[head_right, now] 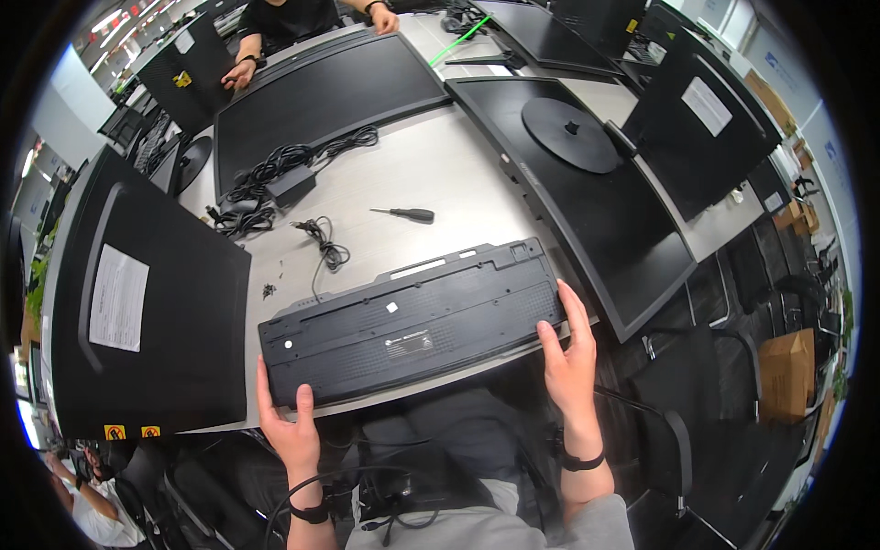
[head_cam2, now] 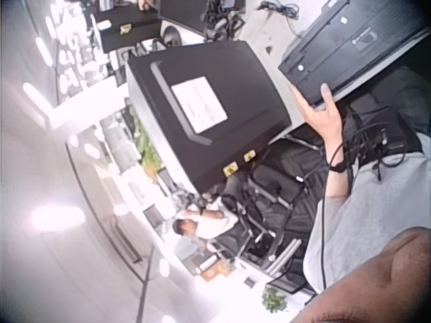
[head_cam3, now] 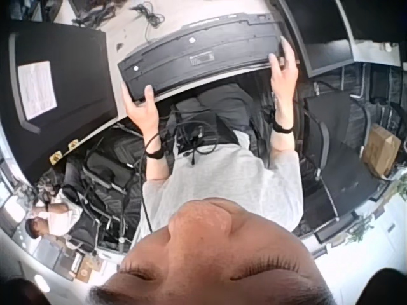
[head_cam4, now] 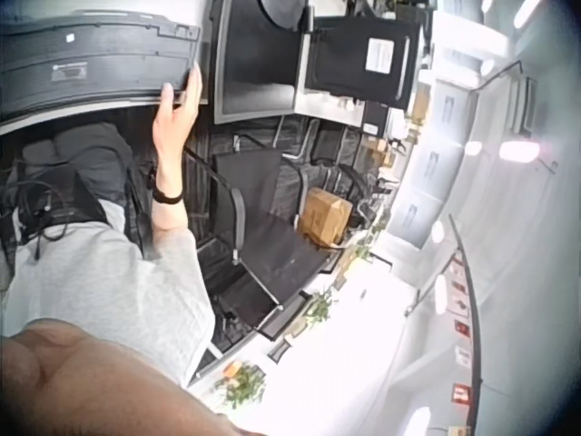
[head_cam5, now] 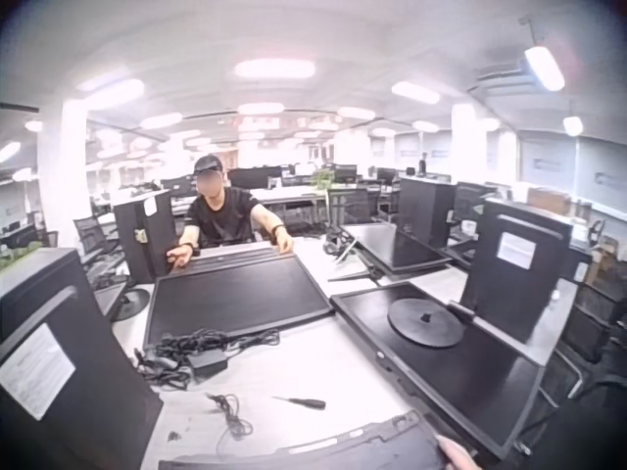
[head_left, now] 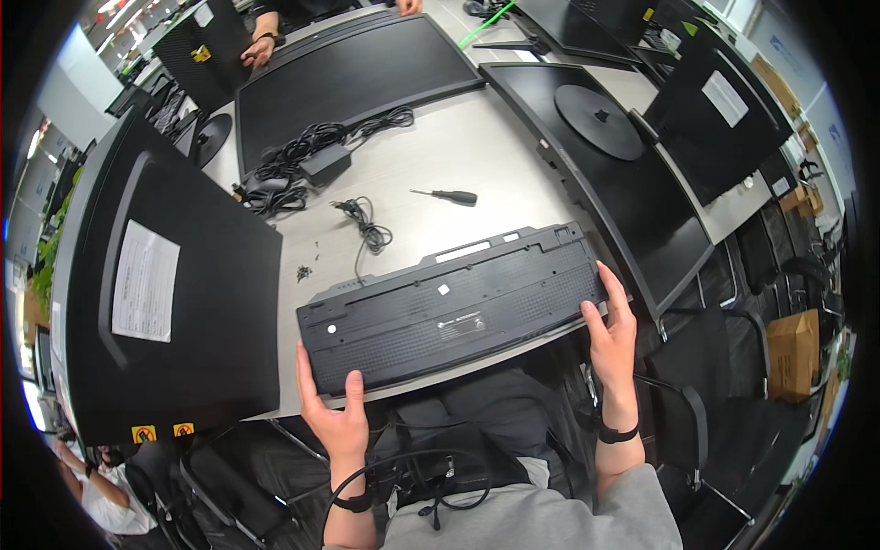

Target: Disassemble a computer keyboard using a screwdriver and removing internal components.

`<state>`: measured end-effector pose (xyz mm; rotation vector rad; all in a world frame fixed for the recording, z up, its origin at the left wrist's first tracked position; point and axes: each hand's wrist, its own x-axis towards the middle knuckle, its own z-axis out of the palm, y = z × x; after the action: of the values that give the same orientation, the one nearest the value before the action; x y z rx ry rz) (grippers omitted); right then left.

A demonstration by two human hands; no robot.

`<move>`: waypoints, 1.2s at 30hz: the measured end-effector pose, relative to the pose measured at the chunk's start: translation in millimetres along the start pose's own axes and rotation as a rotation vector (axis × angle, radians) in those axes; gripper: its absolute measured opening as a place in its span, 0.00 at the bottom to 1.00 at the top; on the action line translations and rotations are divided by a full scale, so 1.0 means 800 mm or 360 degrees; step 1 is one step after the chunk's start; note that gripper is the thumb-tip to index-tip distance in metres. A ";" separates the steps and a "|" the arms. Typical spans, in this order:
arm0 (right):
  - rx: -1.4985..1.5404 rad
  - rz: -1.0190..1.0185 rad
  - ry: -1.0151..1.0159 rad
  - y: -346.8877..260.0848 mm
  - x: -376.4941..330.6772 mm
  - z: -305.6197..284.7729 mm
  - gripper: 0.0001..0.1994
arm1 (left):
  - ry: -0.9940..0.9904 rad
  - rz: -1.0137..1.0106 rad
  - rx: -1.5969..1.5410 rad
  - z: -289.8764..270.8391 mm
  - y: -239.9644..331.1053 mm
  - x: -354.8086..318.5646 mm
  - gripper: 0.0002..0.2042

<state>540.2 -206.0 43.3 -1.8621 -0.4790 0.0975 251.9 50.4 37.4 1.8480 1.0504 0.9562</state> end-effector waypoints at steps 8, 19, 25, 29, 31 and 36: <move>0.0016 -0.0131 0.0106 -0.034 0.015 -0.003 0.32 | -0.0009 0.0069 -0.0053 -0.002 0.018 0.012 0.42; 0.0200 -0.0176 0.0057 -0.085 0.073 -0.028 0.28 | -0.0077 0.0324 -0.0138 -0.019 0.076 0.104 0.35; 0.0321 -0.0168 0.0059 -0.095 0.094 -0.042 0.28 | -0.0150 0.0312 -0.0283 -0.011 0.097 0.133 0.34; 0.0277 -0.0174 0.0123 -0.095 0.103 -0.061 0.28 | -0.0241 0.0315 -0.0427 0.012 0.111 0.148 0.35; 0.0237 -0.0169 0.0178 -0.091 0.106 -0.078 0.29 | -0.0310 0.0292 -0.0501 0.032 0.119 0.154 0.36; 0.0084 0.0008 0.0379 -0.057 0.116 -0.149 0.34 | -0.0677 0.0295 -0.0631 0.111 0.151 0.157 0.39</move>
<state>648.4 -265.9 141.7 -1.7954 -0.3042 -0.1066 413.6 98.6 137.0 1.7242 0.4046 0.7597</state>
